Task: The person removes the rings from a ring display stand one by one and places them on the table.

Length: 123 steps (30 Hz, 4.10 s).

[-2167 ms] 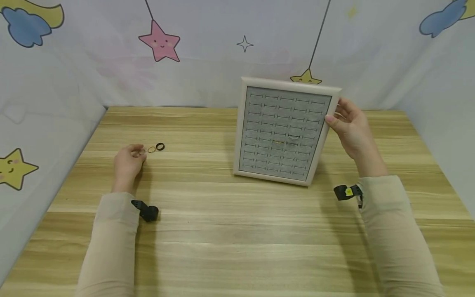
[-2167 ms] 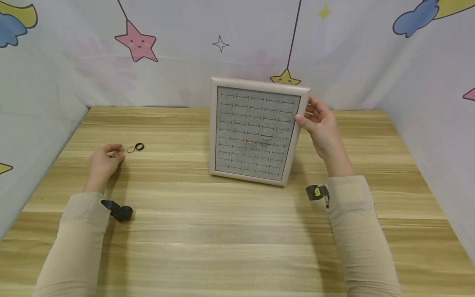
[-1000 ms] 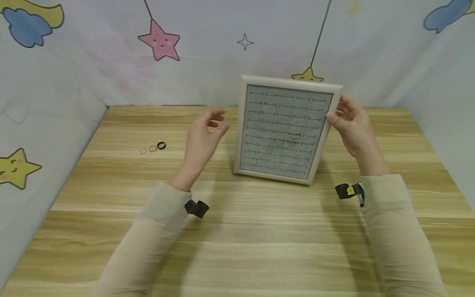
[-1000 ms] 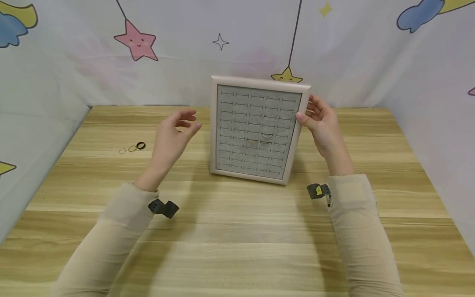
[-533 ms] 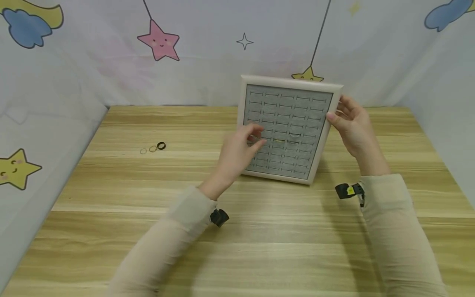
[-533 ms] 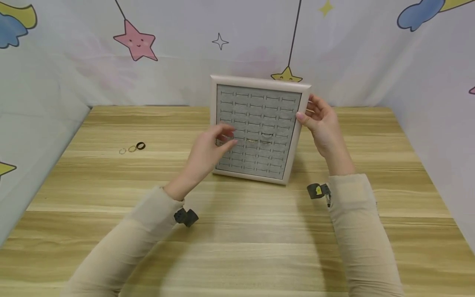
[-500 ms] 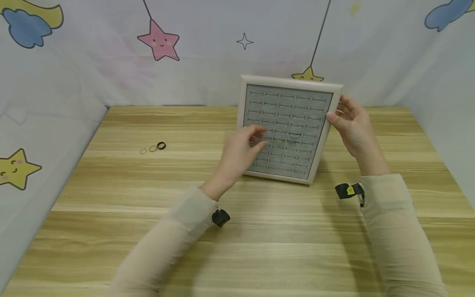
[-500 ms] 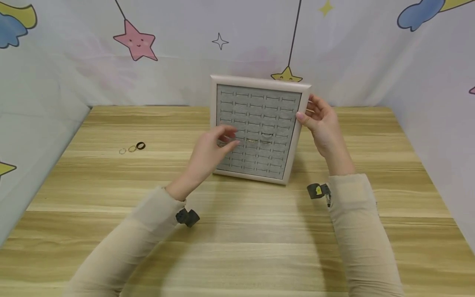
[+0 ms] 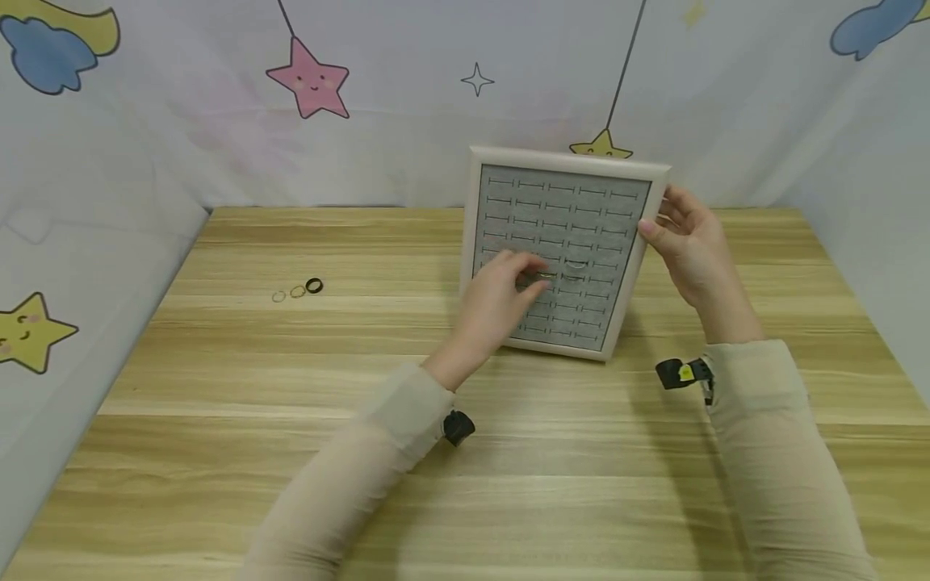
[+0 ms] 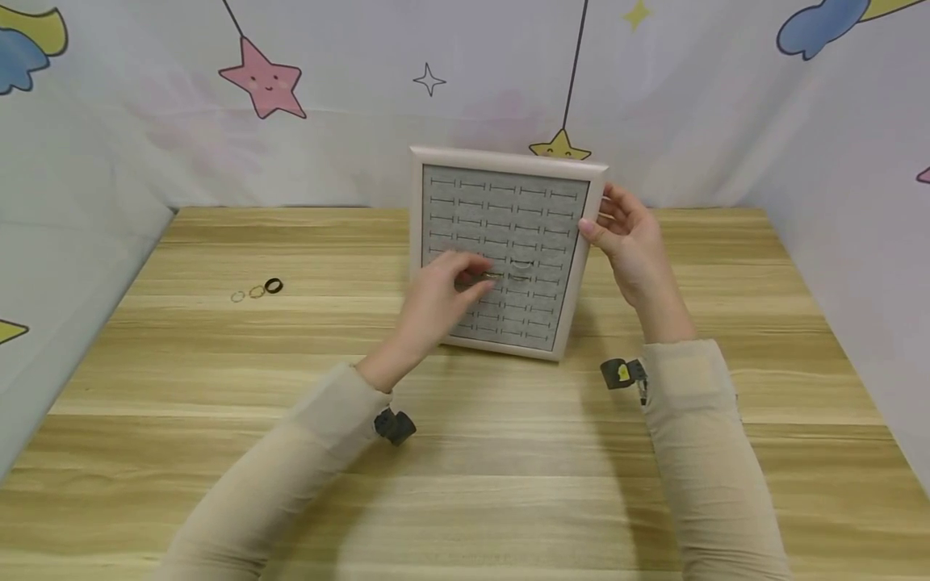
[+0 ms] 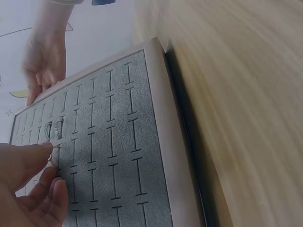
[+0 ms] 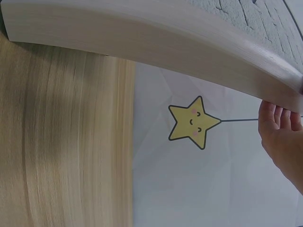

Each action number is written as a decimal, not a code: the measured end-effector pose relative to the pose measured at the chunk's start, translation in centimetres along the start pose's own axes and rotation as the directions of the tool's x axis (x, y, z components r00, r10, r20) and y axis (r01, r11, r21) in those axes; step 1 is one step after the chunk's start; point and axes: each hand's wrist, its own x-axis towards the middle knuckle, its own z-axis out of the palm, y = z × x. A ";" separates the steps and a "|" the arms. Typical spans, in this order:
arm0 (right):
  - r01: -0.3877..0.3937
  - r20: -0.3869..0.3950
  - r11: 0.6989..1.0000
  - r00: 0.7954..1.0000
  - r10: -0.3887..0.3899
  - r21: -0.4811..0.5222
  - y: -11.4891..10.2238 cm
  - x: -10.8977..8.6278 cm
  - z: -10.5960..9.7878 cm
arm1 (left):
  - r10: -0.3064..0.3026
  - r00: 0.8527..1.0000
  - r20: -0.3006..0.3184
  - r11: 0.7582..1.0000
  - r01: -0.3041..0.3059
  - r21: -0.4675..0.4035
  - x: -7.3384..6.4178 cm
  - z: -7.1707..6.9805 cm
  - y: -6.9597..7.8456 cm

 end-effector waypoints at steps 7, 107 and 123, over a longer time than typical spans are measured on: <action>0.003 -0.007 1.000 1.000 -0.003 0.006 0.0 0.1 0.0 | 0.030 0.999 -0.029 0.997 -0.027 0.075 0.1 0.5 0.1; 0.000 -0.008 1.000 1.000 0.000 0.019 0.2 0.1 0.0 | -0.656 0.683 -0.322 0.720 0.694 0.003 -7.8 -14.4 -23.9; -0.004 0.003 1.000 1.000 0.004 -0.002 0.2 0.0 0.1 | -0.668 0.666 -0.332 0.713 0.700 -0.029 -7.8 -14.7 -23.6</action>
